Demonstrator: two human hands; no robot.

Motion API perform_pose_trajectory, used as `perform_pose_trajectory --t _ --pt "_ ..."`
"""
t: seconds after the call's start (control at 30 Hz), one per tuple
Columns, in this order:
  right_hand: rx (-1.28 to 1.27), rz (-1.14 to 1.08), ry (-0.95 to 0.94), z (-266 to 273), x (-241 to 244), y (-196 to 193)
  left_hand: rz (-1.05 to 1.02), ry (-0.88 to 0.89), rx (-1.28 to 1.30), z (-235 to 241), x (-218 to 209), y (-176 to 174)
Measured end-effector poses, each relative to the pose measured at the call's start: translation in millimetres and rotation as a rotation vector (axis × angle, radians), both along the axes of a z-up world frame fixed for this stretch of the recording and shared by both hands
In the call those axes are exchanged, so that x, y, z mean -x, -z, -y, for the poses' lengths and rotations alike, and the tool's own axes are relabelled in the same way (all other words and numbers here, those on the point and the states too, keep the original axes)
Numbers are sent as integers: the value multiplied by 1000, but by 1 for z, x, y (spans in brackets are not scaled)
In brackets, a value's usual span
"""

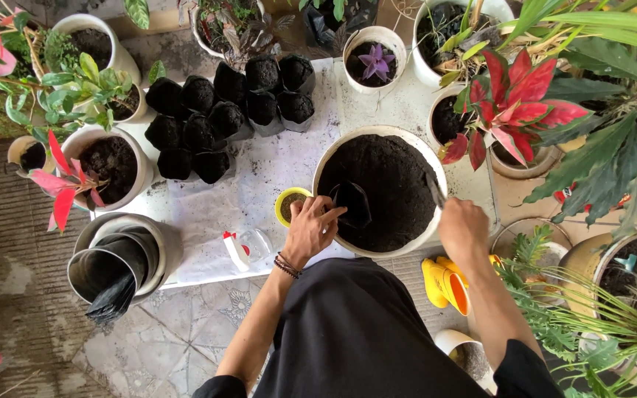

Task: The person fills black seed pouches with soil from a large white bucket using a small trowel. They then add seeds from a yellow cup into the pouch and spray the soil with water from a white spray bottle.

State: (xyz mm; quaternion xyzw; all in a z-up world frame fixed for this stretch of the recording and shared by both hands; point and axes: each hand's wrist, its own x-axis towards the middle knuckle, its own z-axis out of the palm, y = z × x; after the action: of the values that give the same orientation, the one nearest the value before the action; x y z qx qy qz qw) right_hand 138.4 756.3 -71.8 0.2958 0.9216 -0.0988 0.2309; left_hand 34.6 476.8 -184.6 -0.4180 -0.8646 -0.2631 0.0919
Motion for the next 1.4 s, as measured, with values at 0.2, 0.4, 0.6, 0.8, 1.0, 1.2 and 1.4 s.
perform_pose_trajectory --t 0.2,0.4,0.6,0.8,1.0,1.2,1.4 --pt "177 -158 42 -8 23 73 27 -5 15 0 -2 14" --pt "295 -199 172 -14 1 124 3 -20 23 1 -3 17" --pt "273 -222 115 -5 13 161 28 -11 7 5 -2 10" --pt "345 -321 184 1 11 137 42 -28 31 11 -3 12" --pt "531 -382 391 -5 8 119 49 -31 28 11 0 7" --pt "553 -422 325 -10 -8 90 58 9 42 7 -3 0" --pt "557 -375 249 -12 -24 26 -9 20 8 6 -4 6"
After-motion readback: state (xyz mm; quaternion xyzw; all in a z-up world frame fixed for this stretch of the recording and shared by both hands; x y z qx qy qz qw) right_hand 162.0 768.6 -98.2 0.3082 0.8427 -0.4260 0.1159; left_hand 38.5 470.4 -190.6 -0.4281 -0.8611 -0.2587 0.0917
